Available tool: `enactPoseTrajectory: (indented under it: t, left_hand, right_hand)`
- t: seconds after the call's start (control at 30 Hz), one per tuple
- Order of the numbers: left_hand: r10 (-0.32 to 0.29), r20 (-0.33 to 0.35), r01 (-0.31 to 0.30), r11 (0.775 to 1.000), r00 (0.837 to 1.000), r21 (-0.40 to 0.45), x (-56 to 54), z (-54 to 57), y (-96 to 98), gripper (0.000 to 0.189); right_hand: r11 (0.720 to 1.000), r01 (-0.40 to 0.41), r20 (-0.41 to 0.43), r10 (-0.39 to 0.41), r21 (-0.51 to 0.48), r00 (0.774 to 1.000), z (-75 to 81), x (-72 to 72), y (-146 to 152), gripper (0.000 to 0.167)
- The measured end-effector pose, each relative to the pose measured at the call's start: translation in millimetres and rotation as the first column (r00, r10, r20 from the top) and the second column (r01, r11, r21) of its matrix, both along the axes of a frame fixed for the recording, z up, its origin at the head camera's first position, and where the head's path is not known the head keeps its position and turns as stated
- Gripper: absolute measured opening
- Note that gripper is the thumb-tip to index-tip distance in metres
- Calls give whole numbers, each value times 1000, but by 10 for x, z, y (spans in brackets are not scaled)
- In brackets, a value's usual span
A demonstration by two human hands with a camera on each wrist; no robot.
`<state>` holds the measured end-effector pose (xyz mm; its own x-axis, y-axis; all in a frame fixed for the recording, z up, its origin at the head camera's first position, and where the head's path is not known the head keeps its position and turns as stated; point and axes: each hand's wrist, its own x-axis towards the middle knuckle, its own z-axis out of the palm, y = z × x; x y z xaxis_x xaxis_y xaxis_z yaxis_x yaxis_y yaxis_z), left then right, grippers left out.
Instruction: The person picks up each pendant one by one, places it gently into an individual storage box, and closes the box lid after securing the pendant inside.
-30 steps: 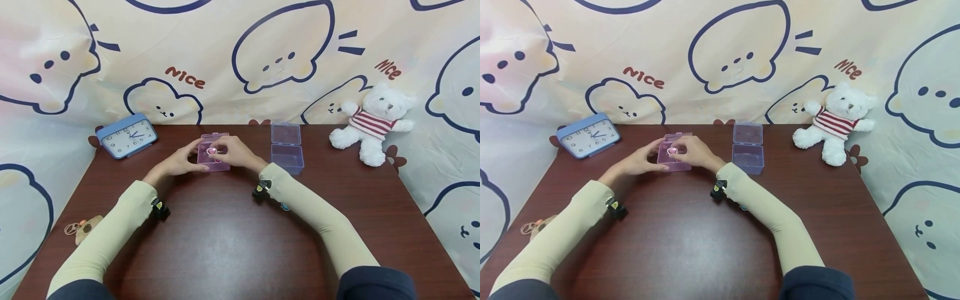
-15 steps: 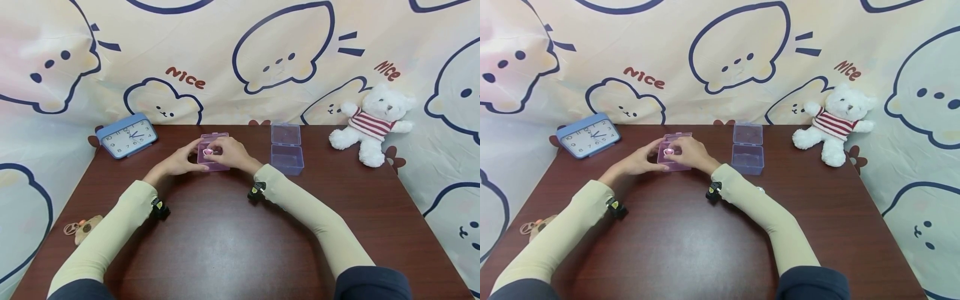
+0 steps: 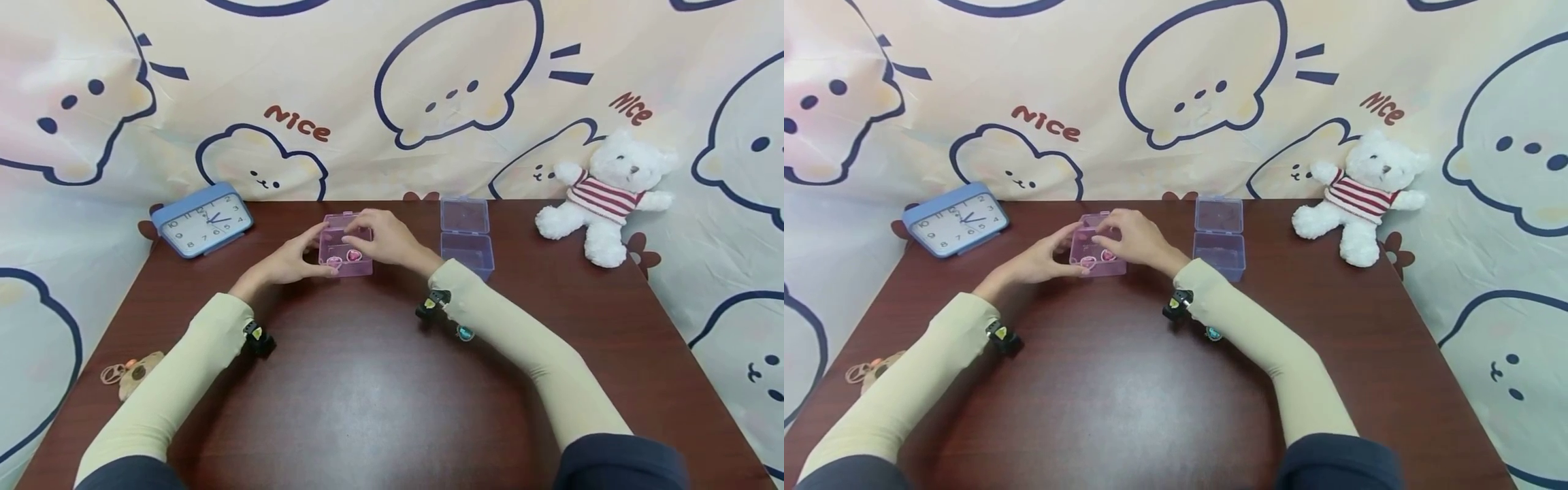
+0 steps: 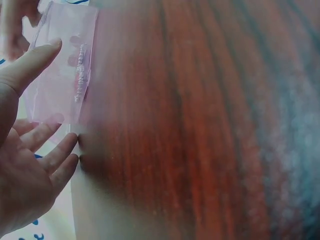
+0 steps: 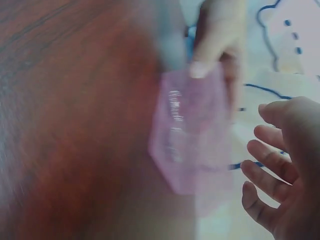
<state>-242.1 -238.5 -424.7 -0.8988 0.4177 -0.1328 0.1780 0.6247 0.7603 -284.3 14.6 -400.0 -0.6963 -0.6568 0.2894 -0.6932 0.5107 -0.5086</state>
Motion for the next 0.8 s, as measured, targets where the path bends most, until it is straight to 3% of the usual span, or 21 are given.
enactPoseTrajectory:
  t: [0.17, 0.27, 0.37, 0.47, 0.53, 0.63, 0.7, 0.8]
  left_hand:
    - [1, 16, -2, 1000, 1000, 31, -23, -2, 17, 107]
    - [-26, 42, 24, 999, 999, 30, -14, 60, 19, 113]
    - [-16, 31, 18, 997, 999, -74, 31, 243, 53, 120]
    - [23, -48, -31, 986, 999, -165, 73, 478, 181, 118]
    - [27, -131, -43, 992, 991, -118, 88, 600, 335, 110]
    - [-18, -255, 21, 1000, 967, 11, 143, 701, 638, 95]
    - [-65, -308, 95, 992, 949, 86, 182, 693, 852, 87]
    - [-148, -290, 186, 977, 946, 105, 209, 617, 1150, 84]
  right_hand:
    - [997, -20, -51, 16, -70, 999, 314, 78, 377, 23]
    - [997, -25, -79, 19, -76, 997, 451, 163, 649, 20]
    - [998, -36, -95, 30, -58, 995, 545, 262, 939, 19]
    - [997, -66, -104, 62, -36, 993, 611, 371, 1259, 17]
    - [996, -90, -112, 88, -12, 990, 628, 446, 1479, 15]
    - [995, -90, -91, 93, 40, 991, 595, 565, 1779, 14]
    - [994, -57, -57, 63, 89, 996, 541, 646, 1929, 15]
    - [984, 38, -8, -37, 173, 999, 415, 767, 2099, 20]
